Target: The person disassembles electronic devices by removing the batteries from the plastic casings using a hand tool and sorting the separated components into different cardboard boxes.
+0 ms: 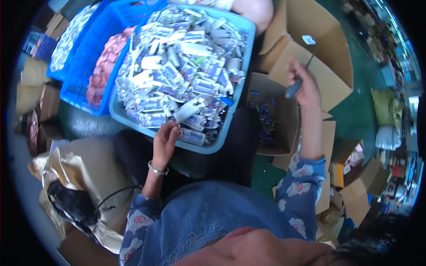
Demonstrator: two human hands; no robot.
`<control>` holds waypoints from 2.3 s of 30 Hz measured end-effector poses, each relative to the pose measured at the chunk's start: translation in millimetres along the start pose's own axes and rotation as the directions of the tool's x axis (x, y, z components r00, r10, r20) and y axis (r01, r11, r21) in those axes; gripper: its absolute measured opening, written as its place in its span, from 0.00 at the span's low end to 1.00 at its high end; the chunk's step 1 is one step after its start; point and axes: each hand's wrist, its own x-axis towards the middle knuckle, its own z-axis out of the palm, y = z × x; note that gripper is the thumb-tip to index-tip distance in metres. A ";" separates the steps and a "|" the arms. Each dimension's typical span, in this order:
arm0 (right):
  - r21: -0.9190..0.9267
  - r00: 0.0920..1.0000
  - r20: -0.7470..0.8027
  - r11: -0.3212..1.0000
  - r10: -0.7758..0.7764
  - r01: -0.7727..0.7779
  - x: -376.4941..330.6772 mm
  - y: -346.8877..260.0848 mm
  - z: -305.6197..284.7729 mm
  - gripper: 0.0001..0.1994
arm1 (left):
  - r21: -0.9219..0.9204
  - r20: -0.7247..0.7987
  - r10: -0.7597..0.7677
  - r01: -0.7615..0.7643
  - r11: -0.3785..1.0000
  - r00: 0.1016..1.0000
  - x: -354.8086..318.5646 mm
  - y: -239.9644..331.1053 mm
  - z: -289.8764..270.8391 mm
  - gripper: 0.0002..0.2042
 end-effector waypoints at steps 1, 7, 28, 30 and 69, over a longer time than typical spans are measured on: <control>0.047 0.997 0.045 0.997 0.058 -0.060 -12.7 17.4 15.4 0.11 | 0.209 -0.044 0.038 -0.028 0.977 0.998 3.1 6.2 5.4 0.09; 0.118 0.892 0.313 0.918 0.326 -0.378 -63.9 126.8 61.5 0.14 | 0.631 0.165 0.474 -0.462 0.623 0.865 40.4 18.0 26.2 0.18; -0.040 0.917 0.383 0.994 0.111 -0.104 -97.5 154.5 80.2 0.13 | -0.438 0.120 0.174 -0.104 0.893 0.977 44.7 45.1 -16.7 0.21; -0.042 0.922 0.368 0.993 0.120 -0.112 -98.6 154.0 80.4 0.14 | -0.637 0.111 0.120 -0.022 0.771 0.987 33.0 53.5 -17.1 0.23; -0.777 0.824 0.523 0.276 -0.217 0.566 -143.7 130.2 150.1 0.15 | -0.549 0.291 0.046 0.128 0.826 0.956 -23.3 40.6 -11.3 0.14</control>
